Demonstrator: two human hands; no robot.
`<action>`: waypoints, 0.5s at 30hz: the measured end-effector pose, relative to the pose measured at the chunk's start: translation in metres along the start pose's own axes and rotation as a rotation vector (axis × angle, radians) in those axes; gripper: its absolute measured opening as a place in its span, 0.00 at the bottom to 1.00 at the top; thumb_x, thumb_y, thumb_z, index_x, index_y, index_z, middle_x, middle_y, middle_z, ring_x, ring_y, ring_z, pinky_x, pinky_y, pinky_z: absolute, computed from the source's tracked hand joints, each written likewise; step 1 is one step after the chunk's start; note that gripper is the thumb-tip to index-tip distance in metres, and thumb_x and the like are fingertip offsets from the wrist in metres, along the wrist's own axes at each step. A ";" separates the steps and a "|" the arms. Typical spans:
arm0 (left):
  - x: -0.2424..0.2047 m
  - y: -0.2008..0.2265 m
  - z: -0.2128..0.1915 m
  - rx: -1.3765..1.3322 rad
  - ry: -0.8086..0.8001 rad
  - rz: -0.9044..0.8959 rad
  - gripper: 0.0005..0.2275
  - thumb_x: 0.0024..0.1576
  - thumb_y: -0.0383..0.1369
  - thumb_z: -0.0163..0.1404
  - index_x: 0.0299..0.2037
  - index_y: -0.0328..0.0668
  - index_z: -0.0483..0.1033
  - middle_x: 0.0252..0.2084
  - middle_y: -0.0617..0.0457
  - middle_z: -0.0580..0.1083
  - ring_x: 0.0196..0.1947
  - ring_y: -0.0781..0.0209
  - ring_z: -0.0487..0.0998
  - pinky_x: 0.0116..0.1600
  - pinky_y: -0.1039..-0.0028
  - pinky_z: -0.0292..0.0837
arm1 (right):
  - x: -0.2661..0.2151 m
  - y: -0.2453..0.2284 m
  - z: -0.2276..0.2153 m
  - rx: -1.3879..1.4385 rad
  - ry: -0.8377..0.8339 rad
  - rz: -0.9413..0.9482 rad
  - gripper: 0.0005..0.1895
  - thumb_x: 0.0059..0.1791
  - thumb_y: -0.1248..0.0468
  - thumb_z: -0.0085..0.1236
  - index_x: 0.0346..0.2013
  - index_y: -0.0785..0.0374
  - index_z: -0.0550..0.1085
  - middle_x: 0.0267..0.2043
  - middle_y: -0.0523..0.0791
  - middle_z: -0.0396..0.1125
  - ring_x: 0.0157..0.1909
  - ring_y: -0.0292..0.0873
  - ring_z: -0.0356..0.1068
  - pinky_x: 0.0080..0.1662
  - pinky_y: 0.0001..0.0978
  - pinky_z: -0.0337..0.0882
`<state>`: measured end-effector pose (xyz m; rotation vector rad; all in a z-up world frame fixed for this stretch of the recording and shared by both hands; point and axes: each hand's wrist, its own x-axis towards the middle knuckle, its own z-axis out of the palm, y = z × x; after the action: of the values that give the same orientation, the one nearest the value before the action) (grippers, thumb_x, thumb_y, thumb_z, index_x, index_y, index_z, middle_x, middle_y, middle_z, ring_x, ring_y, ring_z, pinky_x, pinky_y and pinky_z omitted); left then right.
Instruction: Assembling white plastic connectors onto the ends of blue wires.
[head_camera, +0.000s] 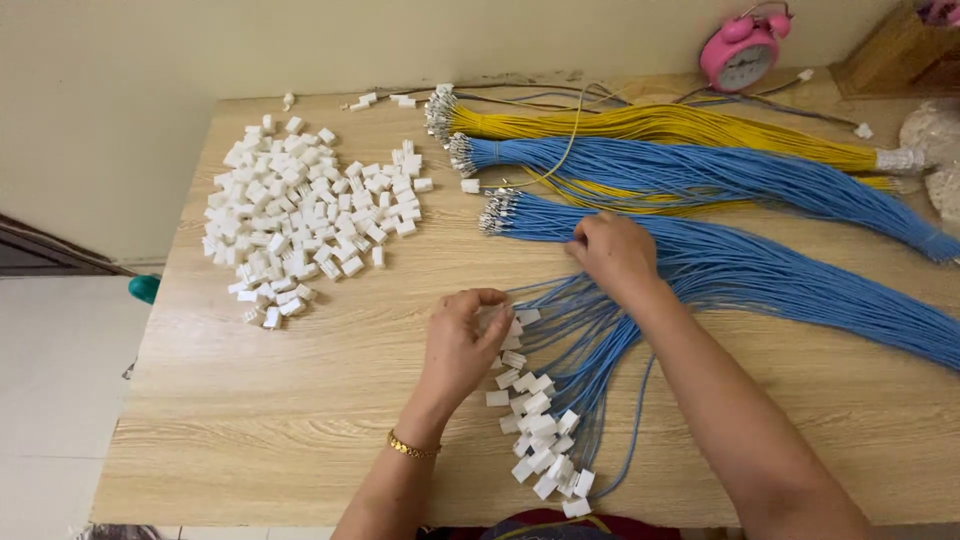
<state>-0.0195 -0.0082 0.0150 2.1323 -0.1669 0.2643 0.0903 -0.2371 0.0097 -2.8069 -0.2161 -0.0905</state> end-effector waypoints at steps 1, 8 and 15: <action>0.002 -0.002 -0.003 -0.002 0.002 0.001 0.09 0.53 0.32 0.59 0.41 0.39 0.82 0.37 0.46 0.80 0.42 0.48 0.77 0.48 0.60 0.73 | 0.003 0.005 0.009 -0.002 0.001 -0.002 0.12 0.46 0.54 0.64 0.33 0.59 0.80 0.38 0.48 0.74 0.43 0.53 0.73 0.43 0.48 0.72; 0.020 -0.025 -0.028 0.083 0.051 -0.144 0.11 0.56 0.33 0.57 0.47 0.40 0.79 0.44 0.44 0.78 0.42 0.50 0.79 0.47 0.61 0.76 | 0.021 0.037 0.025 0.134 0.015 -0.102 0.10 0.49 0.59 0.60 0.35 0.64 0.78 0.37 0.51 0.74 0.41 0.54 0.73 0.43 0.47 0.72; 0.040 -0.093 -0.057 0.657 0.439 -0.092 0.16 0.54 0.33 0.60 0.50 0.38 0.78 0.45 0.40 0.75 0.43 0.41 0.75 0.45 0.55 0.74 | 0.035 0.024 -0.023 0.320 -0.189 -0.004 0.15 0.52 0.54 0.61 0.44 0.61 0.81 0.32 0.45 0.74 0.32 0.39 0.71 0.38 0.34 0.69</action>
<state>0.0330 0.0894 -0.0197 2.6458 0.3168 0.8101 0.1275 -0.2625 0.0271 -2.4943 -0.2559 0.1926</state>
